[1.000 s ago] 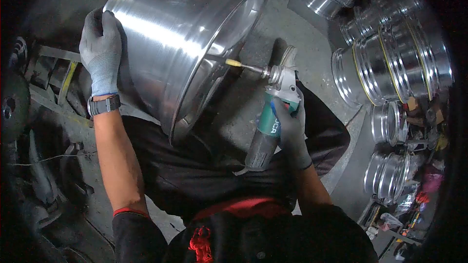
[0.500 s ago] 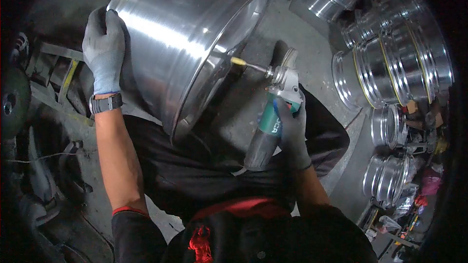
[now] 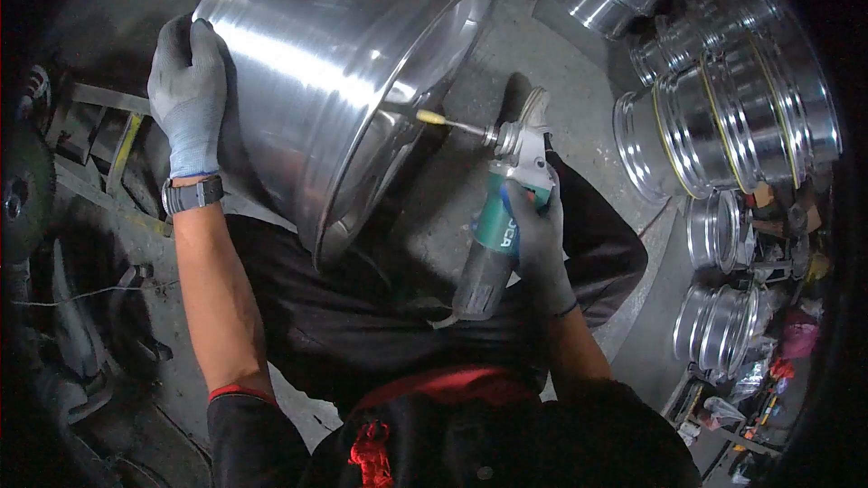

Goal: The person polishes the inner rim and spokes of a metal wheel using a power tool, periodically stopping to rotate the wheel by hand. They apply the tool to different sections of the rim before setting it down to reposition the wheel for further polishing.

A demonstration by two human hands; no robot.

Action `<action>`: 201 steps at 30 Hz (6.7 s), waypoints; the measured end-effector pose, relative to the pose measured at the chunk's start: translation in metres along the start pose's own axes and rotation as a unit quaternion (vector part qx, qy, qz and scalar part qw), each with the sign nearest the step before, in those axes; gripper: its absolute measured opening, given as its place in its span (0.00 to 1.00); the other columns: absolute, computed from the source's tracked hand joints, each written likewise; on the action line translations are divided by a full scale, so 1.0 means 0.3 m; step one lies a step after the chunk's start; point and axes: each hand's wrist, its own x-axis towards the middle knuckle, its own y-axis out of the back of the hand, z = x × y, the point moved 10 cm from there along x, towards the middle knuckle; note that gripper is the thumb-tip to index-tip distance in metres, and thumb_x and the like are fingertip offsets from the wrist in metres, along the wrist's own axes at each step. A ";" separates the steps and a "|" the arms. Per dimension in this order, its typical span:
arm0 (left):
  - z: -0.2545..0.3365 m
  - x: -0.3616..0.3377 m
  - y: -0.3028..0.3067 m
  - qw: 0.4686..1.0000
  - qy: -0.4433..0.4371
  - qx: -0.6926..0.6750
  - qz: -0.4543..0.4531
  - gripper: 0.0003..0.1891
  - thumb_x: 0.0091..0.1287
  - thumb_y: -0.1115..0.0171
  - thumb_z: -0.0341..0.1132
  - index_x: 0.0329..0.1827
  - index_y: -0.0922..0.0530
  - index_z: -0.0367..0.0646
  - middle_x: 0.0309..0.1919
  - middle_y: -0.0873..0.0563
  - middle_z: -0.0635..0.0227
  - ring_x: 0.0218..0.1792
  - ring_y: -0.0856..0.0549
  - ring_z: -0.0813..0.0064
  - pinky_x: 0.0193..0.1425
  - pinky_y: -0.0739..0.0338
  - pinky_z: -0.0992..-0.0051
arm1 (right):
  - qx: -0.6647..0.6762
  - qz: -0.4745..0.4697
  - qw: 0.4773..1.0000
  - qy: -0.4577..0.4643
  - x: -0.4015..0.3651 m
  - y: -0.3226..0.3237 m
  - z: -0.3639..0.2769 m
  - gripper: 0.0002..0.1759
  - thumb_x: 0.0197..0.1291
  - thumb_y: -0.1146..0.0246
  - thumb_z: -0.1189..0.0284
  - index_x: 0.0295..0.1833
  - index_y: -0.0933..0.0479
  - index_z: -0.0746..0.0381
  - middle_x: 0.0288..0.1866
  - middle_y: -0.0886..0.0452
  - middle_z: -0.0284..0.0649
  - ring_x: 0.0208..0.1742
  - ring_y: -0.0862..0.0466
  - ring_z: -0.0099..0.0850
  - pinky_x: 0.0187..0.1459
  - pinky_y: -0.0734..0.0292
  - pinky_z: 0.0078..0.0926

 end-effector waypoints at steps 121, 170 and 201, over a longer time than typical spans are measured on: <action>0.062 0.072 -0.055 0.999 -0.026 0.032 -0.017 0.18 0.74 0.42 0.40 0.62 0.18 0.43 0.59 0.13 0.59 0.61 0.14 0.64 0.67 0.24 0.68 | -0.064 0.042 0.989 0.129 0.204 0.090 -0.216 0.22 0.70 0.34 0.71 0.63 0.33 0.66 0.48 0.19 0.45 0.40 0.13 0.35 0.40 0.11 0.35; 0.063 0.067 -0.052 0.998 -0.031 0.047 -0.021 0.19 0.74 0.41 0.40 0.63 0.19 0.42 0.60 0.13 0.60 0.61 0.15 0.64 0.67 0.25 0.68 | -0.050 0.069 0.991 0.107 0.170 0.087 -0.192 0.28 0.69 0.31 0.71 0.68 0.35 0.64 0.54 0.20 0.41 0.52 0.17 0.26 0.53 0.17 0.28; 0.062 0.065 -0.060 0.999 -0.029 0.033 -0.025 0.19 0.75 0.42 0.40 0.64 0.19 0.42 0.59 0.13 0.60 0.61 0.15 0.65 0.67 0.25 0.70 | -0.018 0.044 0.996 0.076 0.166 0.032 -0.261 0.25 0.70 0.33 0.69 0.66 0.32 0.63 0.53 0.20 0.40 0.49 0.17 0.26 0.50 0.18 0.27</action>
